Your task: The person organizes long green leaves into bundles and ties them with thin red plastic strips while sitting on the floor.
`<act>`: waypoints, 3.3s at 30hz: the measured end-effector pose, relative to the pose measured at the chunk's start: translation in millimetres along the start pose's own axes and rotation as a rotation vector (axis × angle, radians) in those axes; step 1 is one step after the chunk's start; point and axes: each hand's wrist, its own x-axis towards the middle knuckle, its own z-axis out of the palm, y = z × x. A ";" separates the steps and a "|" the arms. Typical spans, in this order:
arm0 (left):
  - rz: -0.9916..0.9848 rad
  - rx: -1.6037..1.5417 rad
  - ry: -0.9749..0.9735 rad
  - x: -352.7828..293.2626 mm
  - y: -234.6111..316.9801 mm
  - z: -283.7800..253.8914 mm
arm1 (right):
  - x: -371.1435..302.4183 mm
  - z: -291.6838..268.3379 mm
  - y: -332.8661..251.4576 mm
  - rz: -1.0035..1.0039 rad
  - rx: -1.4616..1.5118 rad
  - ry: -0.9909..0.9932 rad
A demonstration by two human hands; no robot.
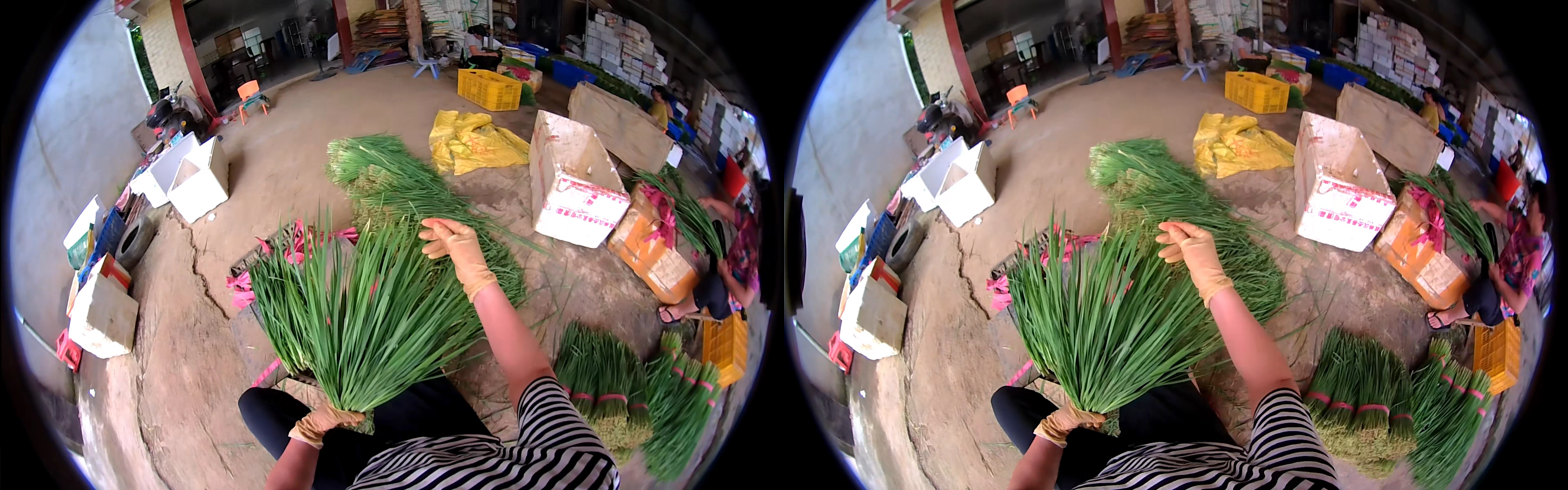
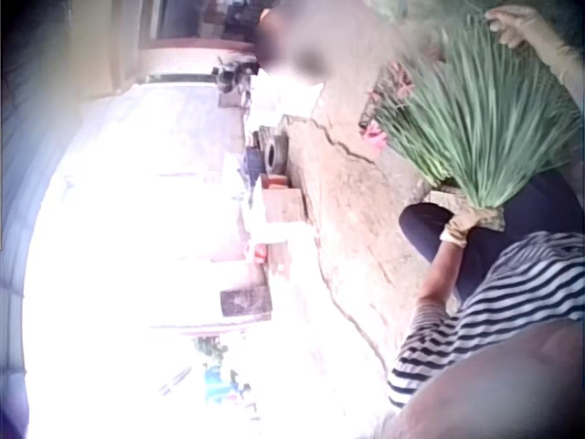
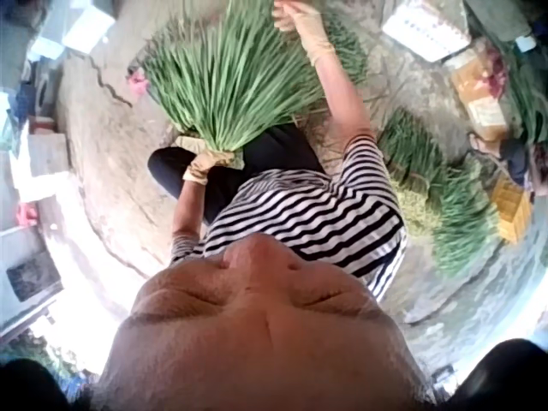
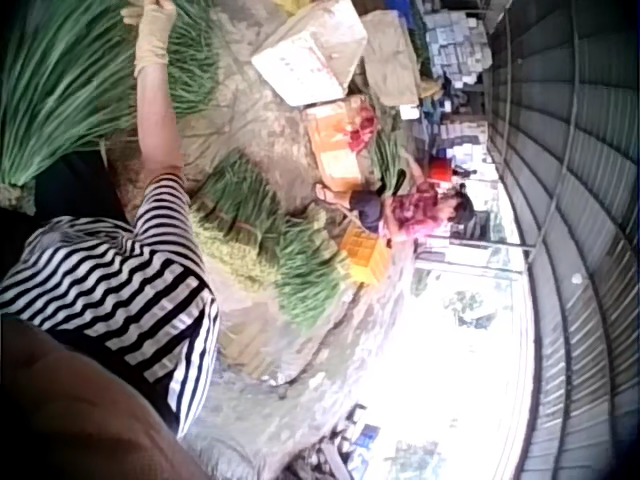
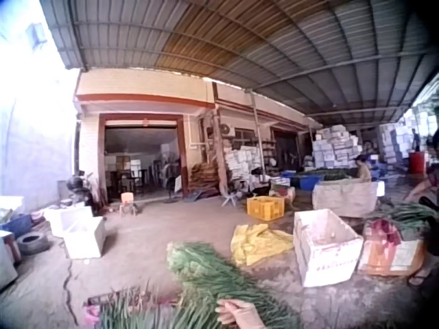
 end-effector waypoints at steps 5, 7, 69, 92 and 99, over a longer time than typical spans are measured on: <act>0.041 -0.091 -0.016 8.6 -29.2 -12.4 | 33.3 13.2 4.1 0.287 -0.152 -0.135; 0.042 0.069 -0.019 10.1 -24.0 -11.7 | 37.8 17.1 18.0 0.281 -0.053 -0.094; 0.235 0.008 -0.056 8.8 -22.2 -6.4 | -1.8 43.8 23.1 0.138 0.015 -0.078; 0.332 0.289 0.089 20.6 -41.1 -11.8 | -21.3 46.3 43.5 0.133 0.260 0.073; 0.322 0.258 0.051 14.9 -22.4 -2.9 | -18.7 44.0 41.2 0.103 0.313 0.062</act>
